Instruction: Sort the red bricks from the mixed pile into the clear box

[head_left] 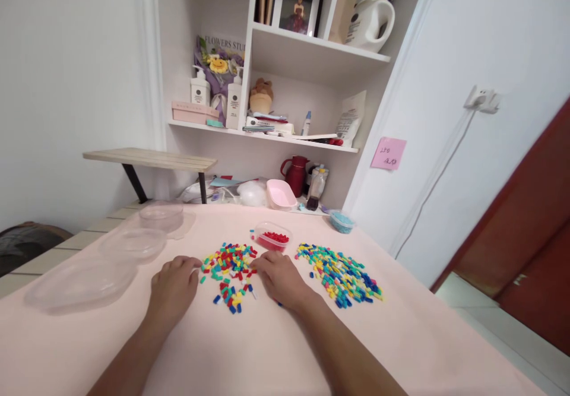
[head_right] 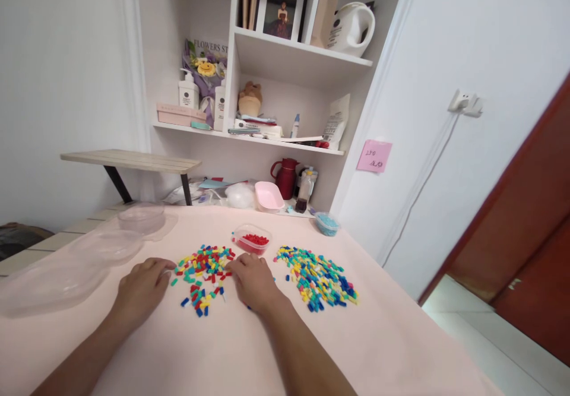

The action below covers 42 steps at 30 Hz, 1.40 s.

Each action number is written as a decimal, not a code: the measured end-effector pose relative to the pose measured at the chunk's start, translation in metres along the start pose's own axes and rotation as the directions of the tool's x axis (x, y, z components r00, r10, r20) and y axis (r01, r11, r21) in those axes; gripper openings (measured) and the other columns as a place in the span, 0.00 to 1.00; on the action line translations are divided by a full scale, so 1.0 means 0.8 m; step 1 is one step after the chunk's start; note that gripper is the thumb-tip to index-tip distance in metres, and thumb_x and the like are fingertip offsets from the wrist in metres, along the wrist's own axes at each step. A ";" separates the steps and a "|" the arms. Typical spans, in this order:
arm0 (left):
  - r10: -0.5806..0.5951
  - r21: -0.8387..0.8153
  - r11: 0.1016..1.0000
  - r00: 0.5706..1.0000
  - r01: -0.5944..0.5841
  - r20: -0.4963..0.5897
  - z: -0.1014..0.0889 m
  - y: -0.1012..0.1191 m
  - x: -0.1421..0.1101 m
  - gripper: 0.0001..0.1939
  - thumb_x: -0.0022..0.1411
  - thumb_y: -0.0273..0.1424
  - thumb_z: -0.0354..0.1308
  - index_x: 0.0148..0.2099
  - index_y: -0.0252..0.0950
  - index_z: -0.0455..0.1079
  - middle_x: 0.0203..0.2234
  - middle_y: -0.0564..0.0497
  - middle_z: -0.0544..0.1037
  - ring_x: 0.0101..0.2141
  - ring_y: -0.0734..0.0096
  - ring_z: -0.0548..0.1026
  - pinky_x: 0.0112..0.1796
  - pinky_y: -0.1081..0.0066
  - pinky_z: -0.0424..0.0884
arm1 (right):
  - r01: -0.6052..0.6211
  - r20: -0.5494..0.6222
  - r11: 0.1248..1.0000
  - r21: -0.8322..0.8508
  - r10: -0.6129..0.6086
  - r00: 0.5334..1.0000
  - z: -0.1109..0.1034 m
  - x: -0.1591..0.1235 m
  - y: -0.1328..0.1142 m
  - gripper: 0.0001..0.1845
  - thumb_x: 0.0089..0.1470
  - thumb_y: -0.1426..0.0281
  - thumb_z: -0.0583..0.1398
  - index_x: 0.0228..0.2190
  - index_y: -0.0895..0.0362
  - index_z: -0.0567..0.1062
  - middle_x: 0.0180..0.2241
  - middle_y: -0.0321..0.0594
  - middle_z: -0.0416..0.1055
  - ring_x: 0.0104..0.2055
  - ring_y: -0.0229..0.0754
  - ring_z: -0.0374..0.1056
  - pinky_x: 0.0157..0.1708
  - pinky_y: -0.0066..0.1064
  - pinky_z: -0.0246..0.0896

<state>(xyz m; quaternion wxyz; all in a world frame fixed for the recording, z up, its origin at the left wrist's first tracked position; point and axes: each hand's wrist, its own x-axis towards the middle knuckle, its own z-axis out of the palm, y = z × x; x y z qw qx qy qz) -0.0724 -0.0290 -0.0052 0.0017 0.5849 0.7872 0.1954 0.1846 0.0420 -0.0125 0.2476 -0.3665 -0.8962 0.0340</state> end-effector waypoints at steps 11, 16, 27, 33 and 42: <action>0.014 0.000 1.000 1.000 -0.014 -0.002 0.003 -0.004 0.000 0.21 0.67 0.31 0.40 0.51 0.44 0.74 0.53 0.49 0.76 0.53 0.57 0.71 0.53 0.55 0.64 | -0.189 0.036 0.915 0.355 0.188 0.981 -0.032 -0.012 0.016 0.11 0.59 0.73 0.55 0.38 0.53 0.78 0.39 0.38 0.76 0.39 0.41 0.70 0.40 0.31 0.62; 0.018 -0.008 1.000 1.000 -0.018 0.004 0.004 -0.006 0.003 0.21 0.67 0.31 0.40 0.51 0.43 0.74 0.53 0.48 0.76 0.53 0.57 0.71 0.53 0.55 0.65 | -0.102 0.173 0.939 0.327 0.046 0.984 -0.033 -0.011 0.015 0.12 0.50 0.63 0.69 0.37 0.51 0.79 0.43 0.38 0.74 0.47 0.45 0.67 0.48 0.34 0.59; 0.021 -0.011 1.000 1.000 -0.021 -0.019 0.005 -0.004 0.003 0.21 0.66 0.31 0.42 0.50 0.45 0.75 0.52 0.49 0.77 0.53 0.57 0.72 0.53 0.54 0.66 | -0.159 0.080 0.977 0.144 0.149 0.986 -0.048 -0.014 0.033 0.08 0.49 0.79 0.59 0.27 0.55 0.75 0.28 0.35 0.73 0.33 0.39 0.65 0.36 0.28 0.57; 0.013 -0.010 1.000 1.000 -0.013 -0.014 0.004 -0.003 -0.001 0.21 0.66 0.31 0.41 0.50 0.44 0.75 0.52 0.49 0.76 0.53 0.58 0.71 0.53 0.56 0.64 | -0.085 -0.054 0.976 0.200 0.098 0.994 -0.027 0.001 0.005 0.10 0.56 0.75 0.58 0.35 0.54 0.80 0.36 0.40 0.78 0.39 0.42 0.70 0.43 0.31 0.60; 0.011 -0.017 1.000 1.000 -0.011 -0.003 0.001 -0.002 -0.002 0.21 0.67 0.31 0.41 0.50 0.44 0.74 0.52 0.47 0.76 0.53 0.57 0.71 0.53 0.55 0.64 | -0.175 0.085 0.979 0.103 0.167 0.982 -0.013 0.007 -0.002 0.07 0.55 0.71 0.62 0.34 0.50 0.81 0.35 0.37 0.76 0.37 0.40 0.70 0.37 0.28 0.59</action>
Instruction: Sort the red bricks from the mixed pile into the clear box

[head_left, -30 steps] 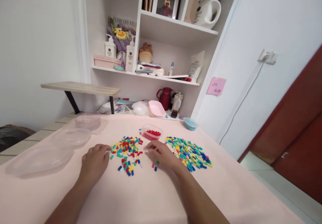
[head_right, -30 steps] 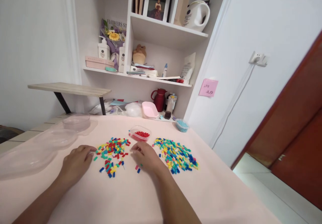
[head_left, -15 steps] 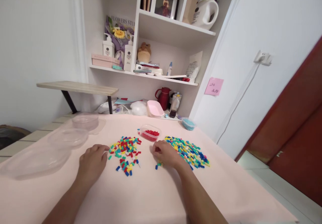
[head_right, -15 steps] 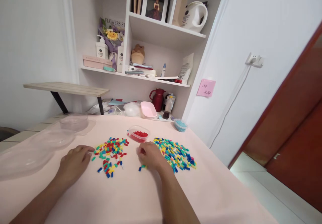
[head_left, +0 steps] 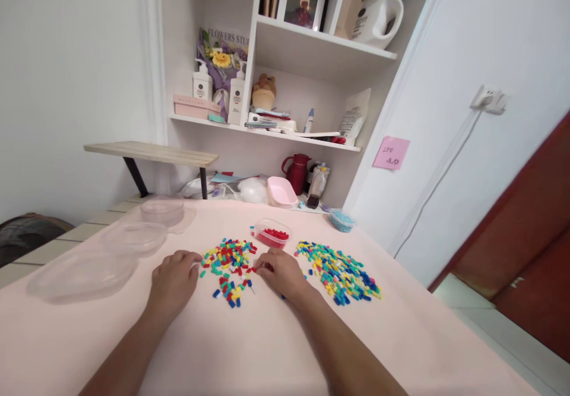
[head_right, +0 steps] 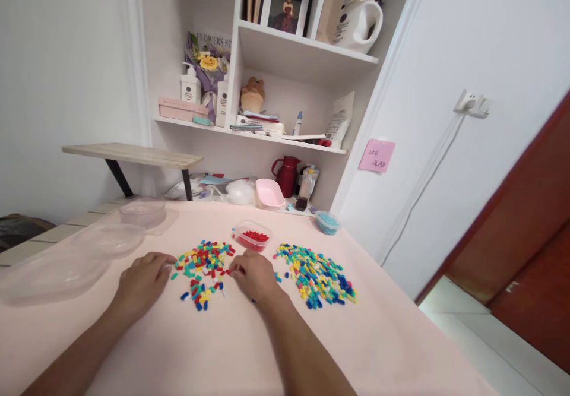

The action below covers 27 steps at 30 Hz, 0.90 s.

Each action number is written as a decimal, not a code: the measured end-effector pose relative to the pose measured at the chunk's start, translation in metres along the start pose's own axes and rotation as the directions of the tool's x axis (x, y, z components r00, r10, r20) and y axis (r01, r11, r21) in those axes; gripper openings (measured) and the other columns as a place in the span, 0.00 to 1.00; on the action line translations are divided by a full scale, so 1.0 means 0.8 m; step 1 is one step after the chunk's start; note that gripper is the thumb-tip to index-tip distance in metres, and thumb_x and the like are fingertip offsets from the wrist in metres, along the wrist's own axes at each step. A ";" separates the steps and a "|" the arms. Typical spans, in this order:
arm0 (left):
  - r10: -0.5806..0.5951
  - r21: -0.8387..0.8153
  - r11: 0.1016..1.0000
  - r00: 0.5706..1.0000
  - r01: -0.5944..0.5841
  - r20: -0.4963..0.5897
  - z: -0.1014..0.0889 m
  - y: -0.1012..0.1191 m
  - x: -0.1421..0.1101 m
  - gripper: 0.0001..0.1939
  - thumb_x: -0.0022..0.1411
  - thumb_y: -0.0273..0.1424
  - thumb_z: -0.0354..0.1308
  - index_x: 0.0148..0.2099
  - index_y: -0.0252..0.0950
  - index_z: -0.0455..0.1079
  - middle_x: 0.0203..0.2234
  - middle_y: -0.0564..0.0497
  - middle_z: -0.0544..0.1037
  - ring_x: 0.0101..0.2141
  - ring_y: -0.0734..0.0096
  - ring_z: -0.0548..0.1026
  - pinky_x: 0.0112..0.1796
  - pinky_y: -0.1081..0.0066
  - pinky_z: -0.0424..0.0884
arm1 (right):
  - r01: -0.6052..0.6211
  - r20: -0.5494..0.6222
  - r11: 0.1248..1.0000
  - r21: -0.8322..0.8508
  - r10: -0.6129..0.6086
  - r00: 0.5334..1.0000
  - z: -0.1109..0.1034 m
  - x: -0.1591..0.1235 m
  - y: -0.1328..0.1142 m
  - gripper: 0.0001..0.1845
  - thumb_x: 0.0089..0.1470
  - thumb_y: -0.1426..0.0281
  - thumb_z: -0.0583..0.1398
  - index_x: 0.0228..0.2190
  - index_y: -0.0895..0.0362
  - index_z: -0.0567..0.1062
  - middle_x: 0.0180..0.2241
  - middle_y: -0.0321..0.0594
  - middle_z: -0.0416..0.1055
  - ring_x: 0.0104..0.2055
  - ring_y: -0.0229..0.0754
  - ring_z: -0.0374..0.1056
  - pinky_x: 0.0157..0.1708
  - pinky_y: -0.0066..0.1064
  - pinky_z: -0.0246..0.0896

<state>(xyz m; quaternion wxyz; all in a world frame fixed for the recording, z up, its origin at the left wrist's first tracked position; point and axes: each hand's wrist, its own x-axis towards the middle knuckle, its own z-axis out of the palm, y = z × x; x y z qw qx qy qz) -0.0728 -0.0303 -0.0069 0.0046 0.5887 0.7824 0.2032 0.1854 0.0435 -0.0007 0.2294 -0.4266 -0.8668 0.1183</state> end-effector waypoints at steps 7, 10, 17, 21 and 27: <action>0.001 0.001 1.000 1.000 -0.001 -0.005 0.000 0.001 0.001 0.20 0.66 0.31 0.42 0.50 0.44 0.74 0.52 0.48 0.76 0.52 0.58 0.71 0.53 0.56 0.63 | -0.011 -0.012 0.999 0.040 0.011 1.000 0.002 -0.001 0.003 0.10 0.54 0.75 0.60 0.33 0.51 0.81 0.33 0.36 0.75 0.36 0.40 0.69 0.36 0.27 0.58; 0.003 0.008 1.000 1.000 -0.003 -0.002 -0.001 0.001 0.000 0.21 0.67 0.31 0.41 0.50 0.44 0.74 0.52 0.48 0.76 0.53 0.58 0.71 0.53 0.57 0.63 | 0.016 -0.015 0.994 0.104 -0.015 1.000 0.003 -0.002 0.006 0.14 0.55 0.73 0.61 0.42 0.50 0.81 0.35 0.37 0.75 0.36 0.39 0.69 0.38 0.27 0.60; 0.006 0.011 1.000 1.000 -0.006 0.009 -0.001 0.001 -0.003 0.22 0.67 0.31 0.40 0.51 0.43 0.74 0.53 0.47 0.75 0.54 0.57 0.70 0.53 0.56 0.63 | 0.023 0.016 0.994 0.109 -0.025 1.000 0.004 -0.001 0.004 0.09 0.52 0.73 0.63 0.35 0.50 0.82 0.34 0.36 0.77 0.37 0.40 0.70 0.38 0.28 0.60; -0.001 0.001 1.000 1.000 0.001 0.016 -0.003 0.004 -0.003 0.21 0.67 0.30 0.40 0.51 0.43 0.73 0.53 0.47 0.76 0.54 0.57 0.70 0.53 0.55 0.63 | -0.023 -0.108 0.975 0.220 0.048 0.993 0.001 0.001 0.012 0.08 0.53 0.70 0.61 0.34 0.52 0.80 0.26 0.34 0.74 0.29 0.39 0.68 0.32 0.28 0.59; -0.008 -0.023 1.000 1.000 0.008 0.012 -0.005 0.006 -0.005 0.20 0.66 0.29 0.42 0.50 0.42 0.74 0.52 0.47 0.76 0.53 0.58 0.70 0.53 0.56 0.62 | -0.048 -0.413 0.825 0.564 0.331 0.848 -0.011 0.015 0.043 0.22 0.58 0.55 0.56 0.45 0.57 0.76 0.21 0.34 0.70 0.21 0.41 0.67 0.26 0.31 0.63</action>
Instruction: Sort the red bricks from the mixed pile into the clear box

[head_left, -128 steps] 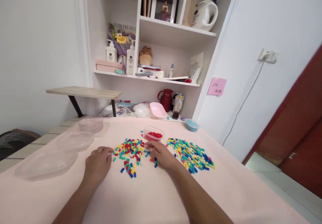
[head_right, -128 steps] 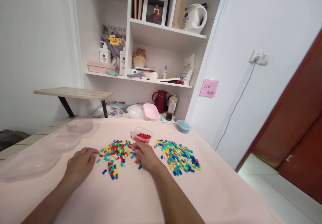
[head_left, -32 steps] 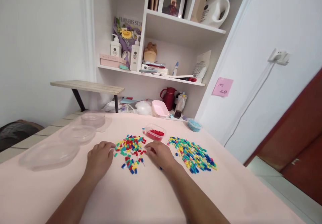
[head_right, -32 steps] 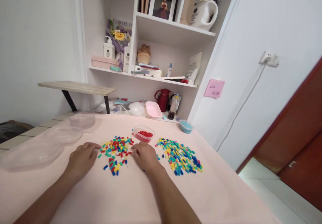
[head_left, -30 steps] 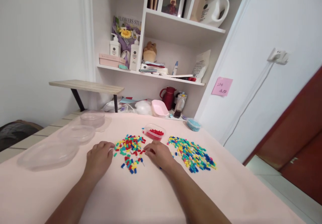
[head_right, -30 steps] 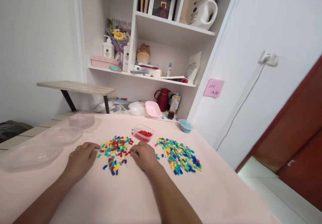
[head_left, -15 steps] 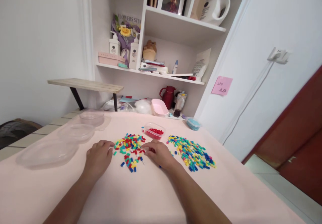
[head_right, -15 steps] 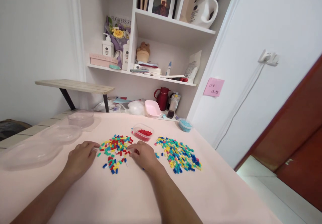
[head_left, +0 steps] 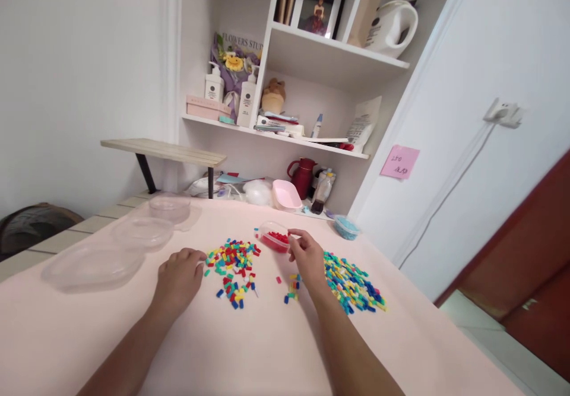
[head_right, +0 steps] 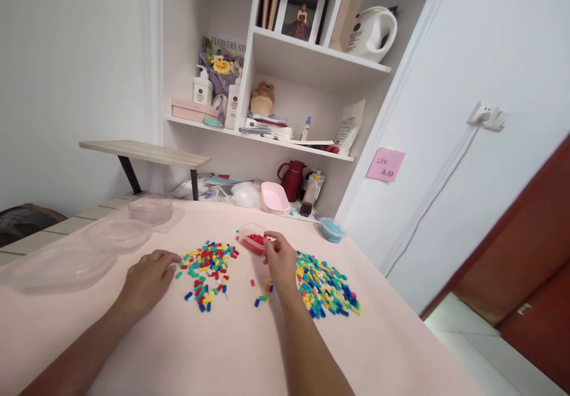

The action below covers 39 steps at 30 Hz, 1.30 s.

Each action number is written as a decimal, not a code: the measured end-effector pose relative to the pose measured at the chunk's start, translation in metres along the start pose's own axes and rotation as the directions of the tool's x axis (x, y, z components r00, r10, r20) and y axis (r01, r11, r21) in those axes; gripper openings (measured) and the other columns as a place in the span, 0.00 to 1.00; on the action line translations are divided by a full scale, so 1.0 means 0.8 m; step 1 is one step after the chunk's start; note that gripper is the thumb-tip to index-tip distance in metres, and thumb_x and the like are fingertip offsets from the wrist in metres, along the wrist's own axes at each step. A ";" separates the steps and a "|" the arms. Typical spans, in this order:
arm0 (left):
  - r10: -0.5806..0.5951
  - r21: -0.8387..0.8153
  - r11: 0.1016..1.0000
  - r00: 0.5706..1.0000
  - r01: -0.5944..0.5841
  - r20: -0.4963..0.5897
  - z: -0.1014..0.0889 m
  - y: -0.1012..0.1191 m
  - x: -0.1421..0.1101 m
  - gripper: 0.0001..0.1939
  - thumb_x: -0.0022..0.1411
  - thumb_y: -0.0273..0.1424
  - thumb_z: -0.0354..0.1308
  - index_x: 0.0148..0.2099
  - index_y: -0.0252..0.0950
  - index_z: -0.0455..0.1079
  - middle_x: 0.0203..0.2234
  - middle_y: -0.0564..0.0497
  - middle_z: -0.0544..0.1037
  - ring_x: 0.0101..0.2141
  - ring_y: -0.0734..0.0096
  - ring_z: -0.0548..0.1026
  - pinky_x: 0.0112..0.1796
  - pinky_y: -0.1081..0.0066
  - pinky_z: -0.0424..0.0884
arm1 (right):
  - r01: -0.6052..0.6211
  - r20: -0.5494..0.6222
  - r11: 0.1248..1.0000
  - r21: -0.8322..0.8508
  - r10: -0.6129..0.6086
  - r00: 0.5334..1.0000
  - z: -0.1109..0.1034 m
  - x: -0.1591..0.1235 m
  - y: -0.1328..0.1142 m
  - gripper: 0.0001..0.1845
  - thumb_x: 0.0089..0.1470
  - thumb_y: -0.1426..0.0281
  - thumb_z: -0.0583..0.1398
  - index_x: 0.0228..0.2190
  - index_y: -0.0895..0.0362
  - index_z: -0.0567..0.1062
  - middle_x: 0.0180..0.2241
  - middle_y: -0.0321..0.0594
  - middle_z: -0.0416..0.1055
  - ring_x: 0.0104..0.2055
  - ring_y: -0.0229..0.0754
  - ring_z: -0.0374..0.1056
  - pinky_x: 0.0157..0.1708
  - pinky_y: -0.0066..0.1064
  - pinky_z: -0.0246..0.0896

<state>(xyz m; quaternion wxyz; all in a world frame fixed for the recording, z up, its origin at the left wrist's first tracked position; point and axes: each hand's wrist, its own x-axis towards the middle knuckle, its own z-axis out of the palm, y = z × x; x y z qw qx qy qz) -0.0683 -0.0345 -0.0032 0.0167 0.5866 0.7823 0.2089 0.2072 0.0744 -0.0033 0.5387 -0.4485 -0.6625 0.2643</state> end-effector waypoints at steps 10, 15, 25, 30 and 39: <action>0.015 0.009 1.000 1.000 -0.015 -0.003 0.005 -0.005 0.004 0.20 0.67 0.30 0.42 0.50 0.43 0.74 0.52 0.48 0.76 0.53 0.59 0.70 0.53 0.57 0.63 | 0.030 -0.043 0.997 0.065 -0.027 0.999 -0.014 0.006 0.004 0.22 0.59 0.56 0.55 0.46 0.57 0.75 0.30 0.39 0.75 0.26 0.40 0.70 0.30 0.32 0.65; 0.023 0.030 0.999 1.000 -0.023 -0.005 0.005 -0.005 0.005 0.21 0.67 0.31 0.41 0.51 0.43 0.74 0.52 0.48 0.76 0.53 0.58 0.71 0.52 0.58 0.64 | 0.199 0.197 0.976 -0.091 -0.178 0.964 -0.005 -0.014 -0.021 0.12 0.59 0.65 0.56 0.36 0.55 0.78 0.33 0.40 0.77 0.34 0.43 0.71 0.38 0.33 0.65; 0.028 0.057 0.998 0.999 -0.029 0.015 0.011 -0.017 0.014 0.23 0.67 0.33 0.39 0.53 0.44 0.73 0.55 0.47 0.74 0.54 0.54 0.70 0.53 0.54 0.65 | 0.463 0.486 0.585 -0.665 -0.131 0.864 0.025 -0.033 -0.017 0.10 0.63 0.70 0.56 0.39 0.53 0.77 0.41 0.44 0.75 0.45 0.46 0.67 0.46 0.38 0.55; 0.034 0.060 0.998 0.999 -0.036 0.035 0.012 -0.017 0.017 0.23 0.68 0.34 0.38 0.53 0.44 0.72 0.56 0.47 0.73 0.55 0.54 0.69 0.54 0.53 0.64 | 0.369 0.396 0.531 -0.763 -0.067 0.916 0.001 -0.014 -0.009 0.13 0.66 0.69 0.54 0.38 0.53 0.78 0.41 0.45 0.77 0.46 0.47 0.67 0.47 0.39 0.53; 0.025 0.072 0.997 0.999 -0.027 0.030 0.005 -0.009 0.007 0.21 0.68 0.33 0.39 0.53 0.44 0.72 0.55 0.49 0.74 0.55 0.58 0.70 0.54 0.57 0.63 | 0.149 0.145 0.541 -0.828 -0.049 0.988 -0.039 -0.005 0.003 0.13 0.58 0.77 0.55 0.36 0.56 0.79 0.37 0.48 0.76 0.45 0.50 0.67 0.44 0.39 0.53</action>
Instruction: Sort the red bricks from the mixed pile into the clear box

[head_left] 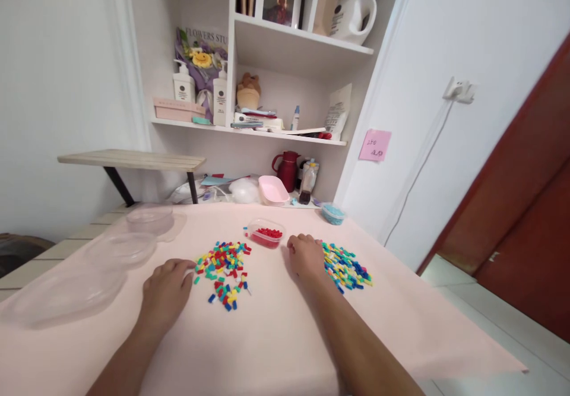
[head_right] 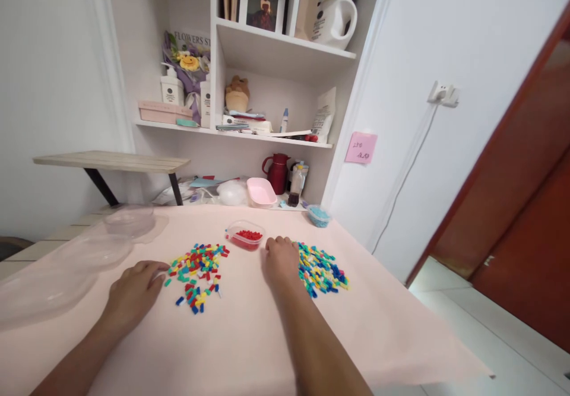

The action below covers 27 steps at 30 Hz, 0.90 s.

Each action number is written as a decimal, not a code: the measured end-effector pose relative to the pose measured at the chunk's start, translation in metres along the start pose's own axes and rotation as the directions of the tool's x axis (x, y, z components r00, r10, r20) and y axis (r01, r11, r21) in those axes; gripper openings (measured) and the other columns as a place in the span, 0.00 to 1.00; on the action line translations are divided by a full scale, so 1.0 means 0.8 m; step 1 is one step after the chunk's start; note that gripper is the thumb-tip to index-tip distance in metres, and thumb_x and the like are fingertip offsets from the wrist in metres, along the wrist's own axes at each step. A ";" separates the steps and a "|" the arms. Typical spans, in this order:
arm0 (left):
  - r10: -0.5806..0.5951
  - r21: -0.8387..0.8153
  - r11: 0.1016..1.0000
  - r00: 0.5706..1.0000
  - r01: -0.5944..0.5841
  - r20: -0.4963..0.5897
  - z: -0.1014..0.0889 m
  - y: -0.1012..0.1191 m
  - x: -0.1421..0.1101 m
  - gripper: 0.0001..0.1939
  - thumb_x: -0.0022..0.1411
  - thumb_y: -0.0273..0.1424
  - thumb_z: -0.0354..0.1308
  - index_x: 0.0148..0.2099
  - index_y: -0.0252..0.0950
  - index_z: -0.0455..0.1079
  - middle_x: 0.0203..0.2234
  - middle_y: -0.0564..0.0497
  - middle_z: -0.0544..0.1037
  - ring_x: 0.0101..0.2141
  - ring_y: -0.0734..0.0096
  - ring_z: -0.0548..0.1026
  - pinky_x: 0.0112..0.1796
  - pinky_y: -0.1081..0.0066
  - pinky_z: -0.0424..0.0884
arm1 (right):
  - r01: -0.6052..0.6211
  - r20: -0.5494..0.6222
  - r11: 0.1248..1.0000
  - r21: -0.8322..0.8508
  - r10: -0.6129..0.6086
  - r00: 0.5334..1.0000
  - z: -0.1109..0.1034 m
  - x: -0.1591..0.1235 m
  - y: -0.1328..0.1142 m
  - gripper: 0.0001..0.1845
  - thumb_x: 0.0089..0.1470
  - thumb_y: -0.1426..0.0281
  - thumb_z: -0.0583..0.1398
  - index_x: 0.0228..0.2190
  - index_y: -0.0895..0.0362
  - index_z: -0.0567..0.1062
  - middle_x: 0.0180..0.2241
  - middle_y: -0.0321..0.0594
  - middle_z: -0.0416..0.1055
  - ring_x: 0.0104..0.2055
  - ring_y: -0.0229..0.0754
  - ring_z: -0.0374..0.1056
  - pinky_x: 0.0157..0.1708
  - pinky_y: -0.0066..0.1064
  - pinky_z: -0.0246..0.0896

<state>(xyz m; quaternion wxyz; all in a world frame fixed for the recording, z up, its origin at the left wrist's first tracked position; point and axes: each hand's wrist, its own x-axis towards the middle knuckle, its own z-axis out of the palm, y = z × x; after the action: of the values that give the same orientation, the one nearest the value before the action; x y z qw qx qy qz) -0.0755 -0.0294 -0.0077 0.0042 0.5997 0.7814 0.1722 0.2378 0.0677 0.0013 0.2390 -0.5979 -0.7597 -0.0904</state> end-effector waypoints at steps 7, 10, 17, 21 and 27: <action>0.012 -0.013 1.000 1.000 -0.012 -0.023 0.001 0.001 -0.001 0.20 0.67 0.30 0.43 0.52 0.43 0.73 0.53 0.48 0.76 0.54 0.59 0.70 0.53 0.58 0.64 | 0.289 -0.189 0.814 0.504 -0.222 0.956 0.005 -0.020 -0.050 0.15 0.56 0.77 0.53 0.38 0.54 0.77 0.37 0.41 0.72 0.35 0.41 0.67 0.37 0.31 0.60; 0.022 -0.012 1.000 0.999 -0.023 -0.033 0.000 0.002 -0.001 0.20 0.67 0.31 0.43 0.52 0.42 0.74 0.53 0.47 0.76 0.53 0.59 0.71 0.53 0.59 0.64 | 0.261 -0.109 0.730 0.631 -0.250 0.962 0.017 -0.031 -0.069 0.18 0.55 0.78 0.53 0.42 0.53 0.77 0.39 0.41 0.72 0.38 0.42 0.69 0.39 0.32 0.63; 0.027 -0.001 1.000 0.999 -0.028 -0.032 0.000 0.003 -0.004 0.20 0.68 0.29 0.43 0.53 0.42 0.73 0.53 0.47 0.76 0.53 0.60 0.71 0.53 0.58 0.65 | 0.076 0.094 0.784 0.616 -0.168 0.981 0.032 -0.025 -0.077 0.20 0.56 0.78 0.54 0.47 0.58 0.79 0.43 0.48 0.73 0.46 0.46 0.70 0.50 0.37 0.65; 0.001 0.012 1.000 1.000 -0.001 -0.024 0.002 0.003 -0.004 0.23 0.68 0.29 0.41 0.59 0.39 0.69 0.59 0.44 0.71 0.57 0.59 0.70 0.56 0.57 0.64 | 0.014 0.192 0.792 0.610 -0.165 0.967 0.030 -0.013 -0.085 0.21 0.60 0.72 0.54 0.53 0.57 0.76 0.50 0.50 0.73 0.54 0.49 0.68 0.57 0.41 0.61; -0.008 0.090 0.996 1.000 0.008 0.005 0.009 0.012 -0.007 0.29 0.69 0.26 0.37 0.69 0.42 0.58 0.67 0.42 0.62 0.65 0.61 0.61 0.62 0.53 0.55 | 0.034 0.285 0.813 0.582 -0.242 0.927 0.026 0.001 -0.112 0.31 0.62 0.61 0.55 0.63 0.61 0.64 0.66 0.54 0.57 0.68 0.55 0.52 0.66 0.48 0.46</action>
<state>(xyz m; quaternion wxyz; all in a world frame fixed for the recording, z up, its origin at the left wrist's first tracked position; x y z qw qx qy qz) -0.0633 -0.0305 -0.0125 -0.0199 0.5967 0.7907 0.1354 0.1466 0.0533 -0.0032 0.2611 -0.4483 -0.8238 0.2284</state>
